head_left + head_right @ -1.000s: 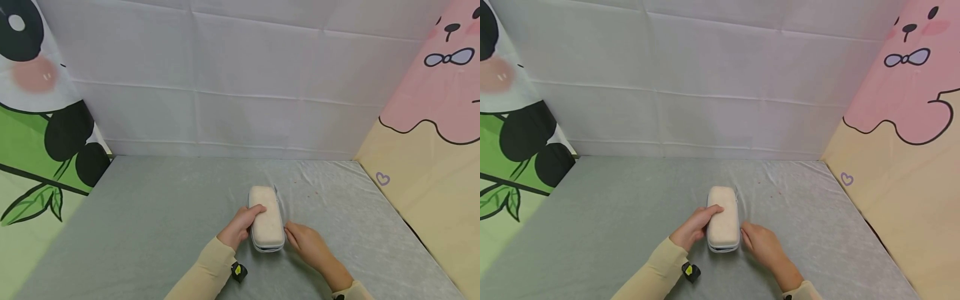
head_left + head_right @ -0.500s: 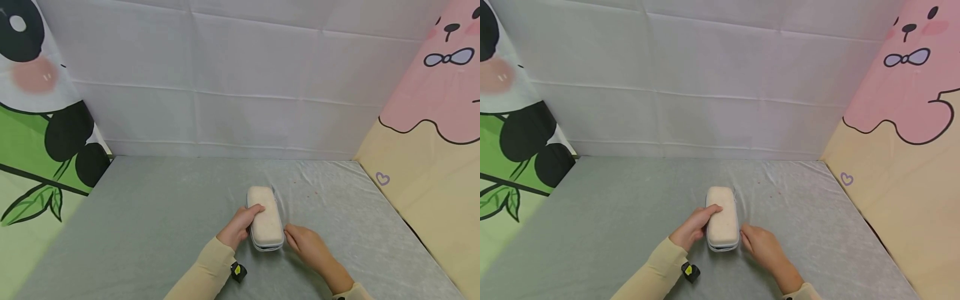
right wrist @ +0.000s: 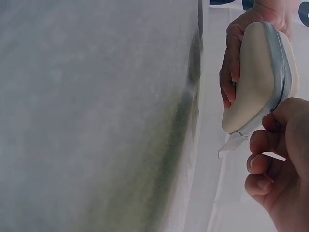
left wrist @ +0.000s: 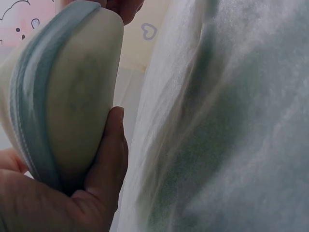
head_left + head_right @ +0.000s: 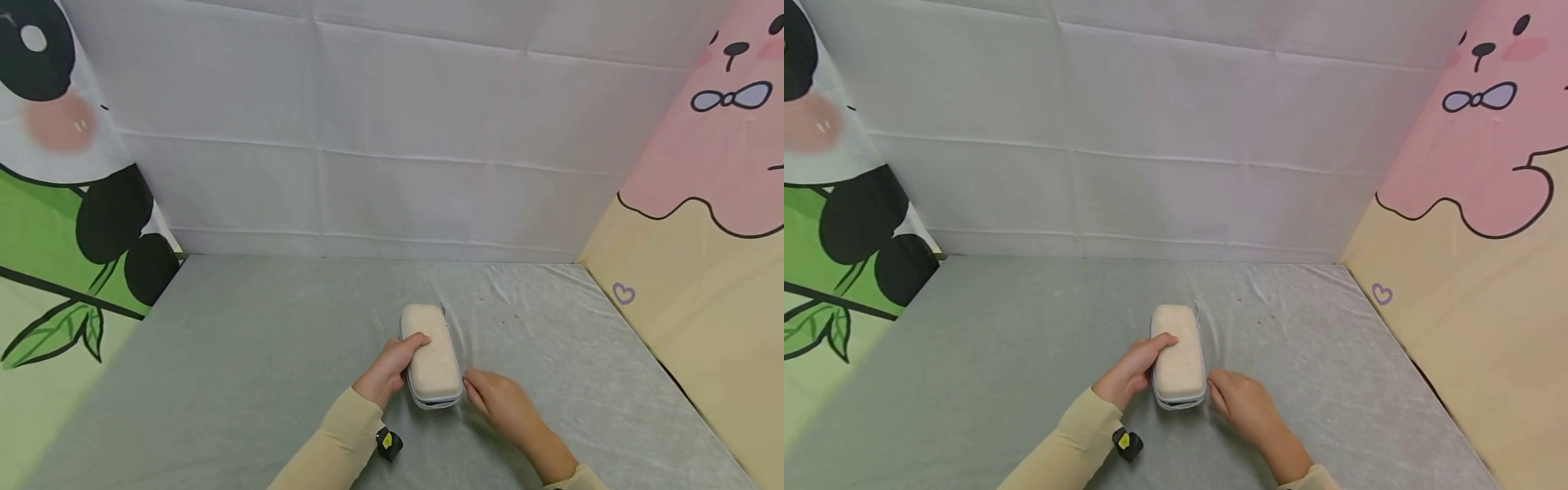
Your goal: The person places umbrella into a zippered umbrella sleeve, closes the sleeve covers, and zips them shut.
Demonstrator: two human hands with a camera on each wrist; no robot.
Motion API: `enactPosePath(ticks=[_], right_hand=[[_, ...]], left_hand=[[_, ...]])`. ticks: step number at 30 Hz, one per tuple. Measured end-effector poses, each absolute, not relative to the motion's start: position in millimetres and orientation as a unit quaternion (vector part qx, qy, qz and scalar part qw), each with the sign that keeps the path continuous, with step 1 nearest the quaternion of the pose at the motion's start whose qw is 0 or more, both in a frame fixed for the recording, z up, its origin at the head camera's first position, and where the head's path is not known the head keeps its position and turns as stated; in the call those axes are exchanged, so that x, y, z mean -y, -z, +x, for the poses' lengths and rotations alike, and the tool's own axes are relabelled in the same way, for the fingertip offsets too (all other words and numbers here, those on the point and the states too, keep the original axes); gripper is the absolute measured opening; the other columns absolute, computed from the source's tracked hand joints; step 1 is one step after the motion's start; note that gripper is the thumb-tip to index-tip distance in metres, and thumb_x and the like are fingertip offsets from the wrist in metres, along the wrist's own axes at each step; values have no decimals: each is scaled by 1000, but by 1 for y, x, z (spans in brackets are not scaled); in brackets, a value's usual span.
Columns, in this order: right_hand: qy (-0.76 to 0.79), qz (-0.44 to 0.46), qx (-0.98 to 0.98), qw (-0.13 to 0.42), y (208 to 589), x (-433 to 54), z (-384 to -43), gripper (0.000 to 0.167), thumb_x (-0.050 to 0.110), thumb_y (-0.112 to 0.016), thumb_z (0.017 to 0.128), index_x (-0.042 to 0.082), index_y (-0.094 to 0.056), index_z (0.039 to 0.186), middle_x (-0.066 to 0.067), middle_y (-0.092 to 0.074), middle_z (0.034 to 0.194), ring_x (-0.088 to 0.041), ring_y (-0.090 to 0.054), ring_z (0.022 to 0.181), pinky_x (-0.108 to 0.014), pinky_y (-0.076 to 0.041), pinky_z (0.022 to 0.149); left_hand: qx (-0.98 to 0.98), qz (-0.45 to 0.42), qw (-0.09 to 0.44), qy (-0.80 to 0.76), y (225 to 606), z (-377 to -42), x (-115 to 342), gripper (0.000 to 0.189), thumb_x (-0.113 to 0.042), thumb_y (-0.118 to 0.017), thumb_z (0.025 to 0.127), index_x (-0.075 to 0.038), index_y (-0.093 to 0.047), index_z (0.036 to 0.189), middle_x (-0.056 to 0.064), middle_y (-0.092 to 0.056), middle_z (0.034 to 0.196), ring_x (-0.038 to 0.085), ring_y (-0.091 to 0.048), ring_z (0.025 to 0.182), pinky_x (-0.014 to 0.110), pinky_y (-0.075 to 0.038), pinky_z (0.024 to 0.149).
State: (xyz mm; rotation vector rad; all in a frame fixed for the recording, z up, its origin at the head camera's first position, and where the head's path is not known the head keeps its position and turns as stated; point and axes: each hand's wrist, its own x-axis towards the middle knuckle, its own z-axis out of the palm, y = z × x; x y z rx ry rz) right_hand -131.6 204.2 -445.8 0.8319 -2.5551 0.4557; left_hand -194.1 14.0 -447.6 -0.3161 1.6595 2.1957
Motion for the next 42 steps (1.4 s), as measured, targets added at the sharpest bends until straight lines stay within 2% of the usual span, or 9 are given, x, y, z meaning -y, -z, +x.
enactPosePath(ticks=[14,21,28,32,36,42], right_hand=[[-170,317,905,226,445,-204,-130,23,5,-63,84,19,-48,73,15,-36,61,-1,-37,54,-21,-33,47],[-175,323,901,233,446,-204,-130,26,4,-63,83,19,-45,71,16,-32,61,0,-33,54,-18,-30,46],[-192,284,919,195,446,-206,-128,18,5,-59,88,17,-51,76,18,-32,61,1,-33,53,-18,-32,47],[-207,261,927,173,446,-206,-128,18,6,-57,90,18,-52,77,19,-31,61,2,-33,52,-19,-32,47],[-206,273,919,199,446,-206,-129,22,5,-59,87,19,-49,74,20,-29,60,2,-32,51,-17,-30,45],[-207,293,904,231,446,-206,-130,27,2,-60,84,20,-45,70,19,-26,60,3,-28,51,-14,-25,44]], left_hand=[[-587,-113,178,-782,448,-196,-12,52,-22,-64,81,10,-43,117,18,-56,104,24,-57,88,43,-44,86],[-583,-107,180,-785,447,-195,-11,51,-21,-63,82,11,-44,117,19,-57,104,24,-58,87,43,-46,85],[-572,-119,176,-793,446,-196,-14,53,-21,-65,80,10,-44,118,19,-58,105,25,-57,90,43,-44,87],[-569,-122,174,-795,444,-197,-13,61,-24,-72,78,9,-42,120,20,-57,107,27,-57,91,43,-45,86],[-568,-129,174,-794,444,-198,-13,69,-26,-78,75,8,-40,121,21,-56,108,27,-58,91,43,-47,83],[-556,-134,175,-801,445,-198,-14,71,-23,-76,78,8,-33,125,22,-55,109,29,-59,93,44,-48,82]])
